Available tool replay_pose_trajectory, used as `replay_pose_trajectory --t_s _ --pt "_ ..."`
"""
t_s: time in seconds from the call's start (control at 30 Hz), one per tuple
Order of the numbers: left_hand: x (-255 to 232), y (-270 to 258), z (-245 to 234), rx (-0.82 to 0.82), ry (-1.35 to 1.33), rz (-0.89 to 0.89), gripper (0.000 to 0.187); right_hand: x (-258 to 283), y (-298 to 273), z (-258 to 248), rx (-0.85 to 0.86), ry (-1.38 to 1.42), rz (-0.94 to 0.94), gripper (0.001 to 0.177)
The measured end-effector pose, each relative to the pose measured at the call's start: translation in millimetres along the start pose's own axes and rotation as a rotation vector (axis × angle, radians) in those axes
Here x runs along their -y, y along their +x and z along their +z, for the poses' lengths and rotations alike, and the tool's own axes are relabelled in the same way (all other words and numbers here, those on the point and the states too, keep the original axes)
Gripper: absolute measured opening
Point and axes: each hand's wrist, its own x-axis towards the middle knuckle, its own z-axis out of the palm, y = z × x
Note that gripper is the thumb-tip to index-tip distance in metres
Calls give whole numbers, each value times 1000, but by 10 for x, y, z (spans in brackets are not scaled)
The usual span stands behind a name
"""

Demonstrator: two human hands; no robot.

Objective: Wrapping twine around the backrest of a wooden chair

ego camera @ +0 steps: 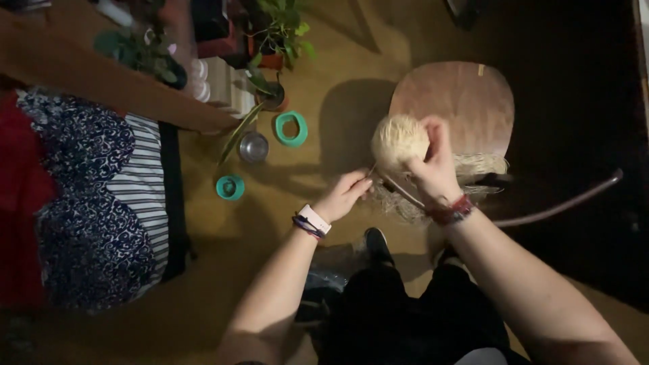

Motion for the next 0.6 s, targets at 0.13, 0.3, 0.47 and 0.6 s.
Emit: replay_pose_trajectory --t_s 0.13,0.3,0.47,0.6 --pt "-561 353 -227 38 175 141 16 -400 335 -178 -42 -728 -299 73" --pt "-426 1026 -12 98 501 232 25 -200 520 -697 323 -1198 381 71" --pt "-542 1476 423 115 663 232 26 -409 483 -1291 433 -926 609 77" --pt "-226 1396 169 86 812 -17 25 -941 425 -1492 475 -679 636 83"
